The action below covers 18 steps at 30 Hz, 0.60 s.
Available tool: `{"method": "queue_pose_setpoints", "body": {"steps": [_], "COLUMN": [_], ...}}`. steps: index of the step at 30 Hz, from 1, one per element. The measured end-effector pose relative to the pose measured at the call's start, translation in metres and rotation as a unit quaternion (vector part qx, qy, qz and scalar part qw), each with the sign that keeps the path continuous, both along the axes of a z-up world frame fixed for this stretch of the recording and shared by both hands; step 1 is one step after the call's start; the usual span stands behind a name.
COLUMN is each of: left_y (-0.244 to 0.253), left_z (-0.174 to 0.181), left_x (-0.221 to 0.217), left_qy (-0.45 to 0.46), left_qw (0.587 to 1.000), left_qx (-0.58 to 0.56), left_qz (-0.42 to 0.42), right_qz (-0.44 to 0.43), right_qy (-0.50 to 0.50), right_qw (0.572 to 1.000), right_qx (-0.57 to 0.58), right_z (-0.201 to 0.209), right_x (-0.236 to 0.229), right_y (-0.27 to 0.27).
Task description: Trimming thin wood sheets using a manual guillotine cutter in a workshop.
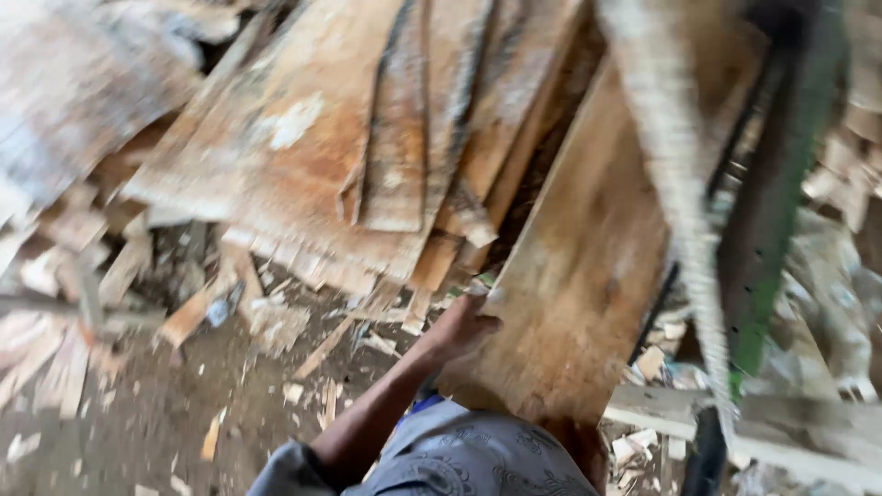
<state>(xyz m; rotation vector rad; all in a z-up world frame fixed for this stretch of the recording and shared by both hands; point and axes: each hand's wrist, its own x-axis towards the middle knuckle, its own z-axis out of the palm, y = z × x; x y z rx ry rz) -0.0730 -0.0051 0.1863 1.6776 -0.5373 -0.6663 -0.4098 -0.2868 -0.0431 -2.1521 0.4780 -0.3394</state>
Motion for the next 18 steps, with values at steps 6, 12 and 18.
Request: {"method": "queue_pose_setpoints", "body": {"steps": [6, 12, 18], "left_y": [0.053, 0.139, 0.226], "left_z": [0.042, 0.052, 0.105], "left_x": [-0.015, -0.031, -0.001], "left_qy": [-0.056, 0.099, 0.062], "left_qw": [0.998, 0.985, 0.952], "left_qx": [0.0, -0.027, -0.088], "left_qz": [0.027, 0.137, 0.288], "right_qz": [0.0, -0.061, -0.03], "right_qy": [-0.049, -0.086, -0.033], "right_qw": [0.982, 0.93, 0.95], "right_qx": [0.185, 0.351, 0.309], "right_z": [0.0, 0.005, 0.171], "right_x": [0.046, 0.089, 0.271], "right_y": [-0.003, 0.03, 0.072]}}
